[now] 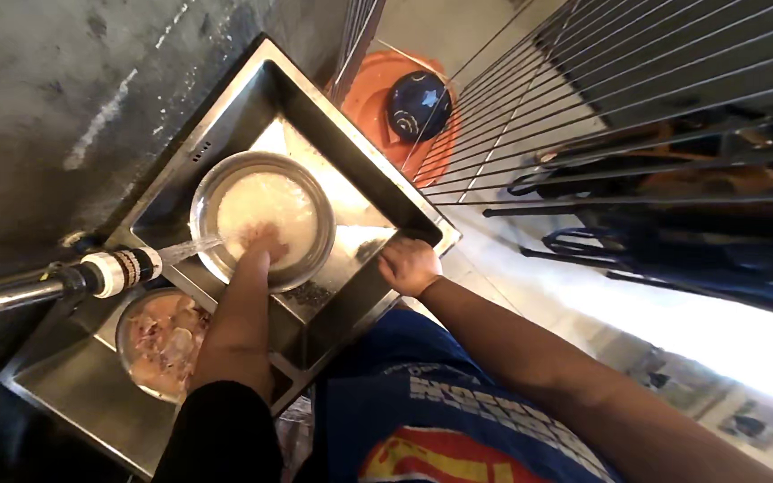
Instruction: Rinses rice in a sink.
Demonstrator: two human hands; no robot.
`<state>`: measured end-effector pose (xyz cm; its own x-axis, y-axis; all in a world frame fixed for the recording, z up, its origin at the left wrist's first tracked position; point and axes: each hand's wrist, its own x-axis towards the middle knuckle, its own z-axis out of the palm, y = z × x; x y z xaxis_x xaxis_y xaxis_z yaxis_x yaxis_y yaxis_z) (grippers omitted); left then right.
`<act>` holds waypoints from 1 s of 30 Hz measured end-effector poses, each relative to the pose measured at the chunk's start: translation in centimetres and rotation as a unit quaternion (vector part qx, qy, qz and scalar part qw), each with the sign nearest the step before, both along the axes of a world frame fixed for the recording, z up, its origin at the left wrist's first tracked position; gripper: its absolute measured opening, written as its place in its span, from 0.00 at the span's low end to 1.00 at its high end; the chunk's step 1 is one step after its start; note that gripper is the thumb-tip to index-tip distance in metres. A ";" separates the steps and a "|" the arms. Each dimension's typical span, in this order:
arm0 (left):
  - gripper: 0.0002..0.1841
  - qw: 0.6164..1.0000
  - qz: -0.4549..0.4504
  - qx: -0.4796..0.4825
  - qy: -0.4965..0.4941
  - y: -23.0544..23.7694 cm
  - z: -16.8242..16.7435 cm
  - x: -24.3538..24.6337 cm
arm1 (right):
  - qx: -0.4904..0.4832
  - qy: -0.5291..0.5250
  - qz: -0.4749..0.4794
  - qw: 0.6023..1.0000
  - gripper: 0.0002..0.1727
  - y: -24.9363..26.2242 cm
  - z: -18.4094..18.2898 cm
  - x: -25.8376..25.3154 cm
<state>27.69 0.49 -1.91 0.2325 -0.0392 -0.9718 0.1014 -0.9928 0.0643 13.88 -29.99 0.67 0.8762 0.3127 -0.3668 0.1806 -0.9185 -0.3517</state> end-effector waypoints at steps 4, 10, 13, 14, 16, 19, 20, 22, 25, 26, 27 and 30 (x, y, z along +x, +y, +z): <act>0.31 0.973 0.083 -0.154 -0.149 4.7 -2.2 0.0 | 0.004 0.018 -0.003 1.000 0.22 0.0 0.1 -0.1; 0.24 0.908 0.365 -0.141 -0.152 6.8 3.9 1.9 | -0.008 0.046 -0.007 0.999 0.22 0.2 0.5 0.2; 0.19 0.889 0.397 -0.150 -0.172 7.0 5.7 1.8 | -0.017 0.042 -0.006 0.999 0.22 0.4 0.4 0.3; 0.17 0.885 0.402 -0.149 -0.181 7.0 6.2 1.7 | -0.022 0.049 -0.004 0.999 0.21 0.4 0.5 0.4; 0.14 0.878 0.412 -0.140 -0.202 6.8 7.3 1.6 | -0.024 0.054 -0.007 0.998 0.21 0.5 0.8 0.4; 0.13 0.854 0.443 -0.140 -0.232 6.8 8.8 1.3 | -0.016 0.026 -0.012 0.999 0.20 0.4 0.8 0.2; 0.13 0.845 0.455 -0.143 -0.242 6.8 9.1 1.1 | -0.015 0.018 -0.012 1.000 0.20 0.4 0.7 0.1; 0.14 0.831 0.466 -0.154 -0.263 6.9 9.9 0.5 | -0.022 0.026 -0.011 0.999 0.22 0.5 0.7 0.0; 0.13 0.804 0.452 -0.183 -0.340 6.9 10.8 -0.3 | -0.028 0.028 -0.006 0.999 0.23 0.6 0.8 0.3; 0.13 0.792 0.439 -0.197 -0.375 6.9 11.1 -0.7 | -0.030 0.029 -0.003 0.999 0.23 0.6 0.8 0.3; 0.13 0.780 0.426 -0.209 -0.407 6.7 11.4 -1.2 | -0.031 0.028 -0.002 0.999 0.23 0.6 0.8 0.2; 0.15 0.766 0.393 -0.203 -0.466 5.5 12.9 -2.4 | -0.024 0.020 -0.003 0.999 0.23 0.6 0.8 0.1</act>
<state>25.28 5.98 10.97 0.9249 0.2142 -0.3143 0.3803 -0.5282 0.7592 14.00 -29.37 1.44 0.8620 0.2886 -0.4167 0.1618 -0.9357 -0.3134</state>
